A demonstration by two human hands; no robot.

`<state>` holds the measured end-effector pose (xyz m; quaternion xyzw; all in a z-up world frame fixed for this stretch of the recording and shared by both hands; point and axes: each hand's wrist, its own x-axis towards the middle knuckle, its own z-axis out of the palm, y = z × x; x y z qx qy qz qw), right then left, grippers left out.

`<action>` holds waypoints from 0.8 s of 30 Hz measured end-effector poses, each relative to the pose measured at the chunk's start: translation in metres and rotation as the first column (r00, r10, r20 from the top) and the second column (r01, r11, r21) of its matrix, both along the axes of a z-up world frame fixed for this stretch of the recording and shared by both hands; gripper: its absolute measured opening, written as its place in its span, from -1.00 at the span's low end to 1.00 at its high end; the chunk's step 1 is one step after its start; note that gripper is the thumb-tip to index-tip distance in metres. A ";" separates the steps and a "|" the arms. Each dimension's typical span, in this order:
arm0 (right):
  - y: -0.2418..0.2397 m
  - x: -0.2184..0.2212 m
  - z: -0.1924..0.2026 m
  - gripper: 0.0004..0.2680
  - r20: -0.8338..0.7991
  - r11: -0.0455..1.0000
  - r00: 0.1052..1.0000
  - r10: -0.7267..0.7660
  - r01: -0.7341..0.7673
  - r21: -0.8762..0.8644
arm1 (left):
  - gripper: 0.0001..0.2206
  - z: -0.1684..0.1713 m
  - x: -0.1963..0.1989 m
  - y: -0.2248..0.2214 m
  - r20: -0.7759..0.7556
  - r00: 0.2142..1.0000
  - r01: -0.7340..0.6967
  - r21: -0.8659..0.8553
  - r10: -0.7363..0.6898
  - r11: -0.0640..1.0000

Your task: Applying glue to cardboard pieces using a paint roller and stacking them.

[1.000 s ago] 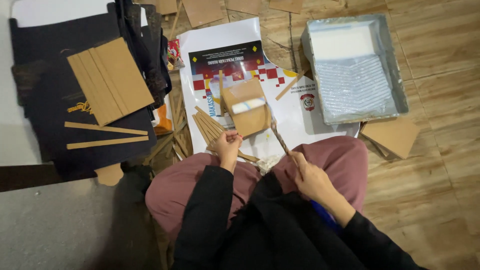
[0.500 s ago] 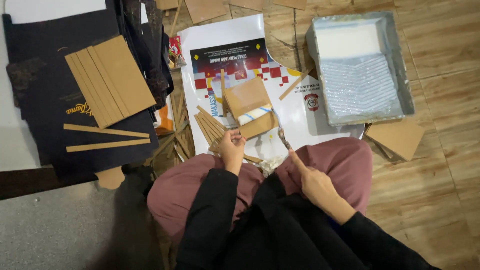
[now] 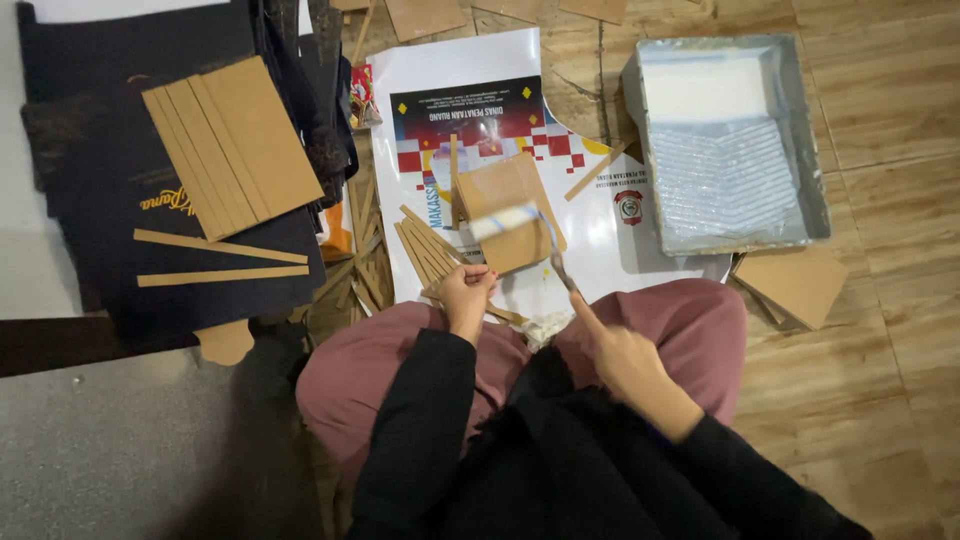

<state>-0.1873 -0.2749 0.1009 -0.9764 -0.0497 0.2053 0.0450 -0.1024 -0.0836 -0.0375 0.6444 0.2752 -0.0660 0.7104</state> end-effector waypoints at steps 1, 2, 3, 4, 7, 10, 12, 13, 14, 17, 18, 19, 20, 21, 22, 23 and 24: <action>-0.004 -0.012 0.003 -0.44 -0.005 0.998 1.000 0.018 -0.019 -0.063 | -0.84 0.001 0.000 0.000 -0.004 1.000 -0.004 -0.005 0.004 1.000; -0.008 -0.024 0.006 -0.47 -0.012 0.991 0.999 0.036 -0.037 -0.126 | -0.84 0.002 0.001 -0.001 -0.007 1.000 -0.008 -0.009 0.008 1.000; -0.009 -0.021 0.002 -0.47 -0.012 0.991 0.999 0.035 -0.037 -0.127 | -0.84 0.001 0.001 0.000 -0.007 1.000 -0.007 -0.011 0.007 1.000; -0.010 -0.019 -0.001 -0.50 0.032 0.992 0.998 0.060 -0.056 -0.117 | -0.84 0.000 0.001 0.000 -0.007 1.000 -0.008 -0.018 0.008 1.000; 0.004 0.011 -0.011 -0.49 0.097 0.987 0.988 0.124 -0.113 -0.112 | -0.84 -0.004 0.000 0.000 -0.013 1.000 -0.007 -0.027 0.006 1.000; 0.024 0.053 -0.026 -0.45 0.144 0.982 0.977 0.156 -0.138 -0.126 | -0.83 -0.016 0.004 -0.005 -0.029 0.999 -0.018 -0.056 0.016 0.998; 0.032 0.066 -0.032 -0.45 0.166 0.984 0.976 0.141 -0.120 -0.132 | -0.81 -0.028 0.004 -0.005 -0.045 0.999 -0.026 -0.079 0.022 0.997; 0.031 0.066 -0.032 -0.46 0.171 0.981 0.973 0.153 -0.128 -0.147 | -0.81 -0.034 0.004 -0.005 -0.070 0.997 -0.027 -0.110 0.019 0.994; 0.031 0.067 -0.032 -0.46 0.175 0.977 0.971 0.164 -0.136 -0.161 | -0.81 -0.040 0.004 -0.005 -0.095 0.995 -0.029 -0.141 0.015 0.990; 0.018 0.027 -0.004 -0.45 0.139 0.952 0.963 0.231 -0.195 -0.235 | -0.78 -0.033 0.007 0.003 -0.135 0.979 -0.157 0.004 0.156 0.988; 0.009 0.012 -0.003 -0.45 0.134 0.951 0.963 0.233 -0.197 -0.237 | -0.78 -0.026 0.012 0.009 -0.140 0.978 -0.158 0.001 0.157 0.987; 0.000 -0.006 -0.001 -0.47 0.124 0.939 0.961 0.248 -0.207 -0.275 | -0.81 -0.019 0.015 0.015 -0.114 0.951 -0.290 0.007 0.288 0.957; -0.010 -0.023 0.000 -0.49 0.113 0.925 0.958 0.263 -0.217 -0.312 | -0.83 -0.012 0.018 0.021 -0.088 0.905 -0.416 0.010 0.415 0.909; -0.020 -0.033 -0.007 -0.49 0.109 0.925 0.959 0.263 -0.218 -0.313 | -0.83 0.000 0.020 0.027 -0.092 0.905 -0.416 0.010 0.415 0.909; -0.030 -0.044 -0.014 -0.44 0.060 0.930 0.966 0.251 -0.224 -0.293 | -0.77 0.012 0.022 0.032 -0.147 0.861 -0.498 -0.061 0.486 0.865; -0.041 -0.053 -0.020 -0.39 0.014 0.935 0.970 0.241 -0.228 -0.272 | -0.72 0.025 0.025 0.038 -0.204 0.811 -0.577 -0.128 0.548 0.807; -0.032 -0.045 -0.009 -0.39 0.014 0.935 0.970 0.241 -0.229 -0.273 | -0.72 0.006 0.026 0.039 -0.204 0.811 -0.578 -0.128 0.548 0.806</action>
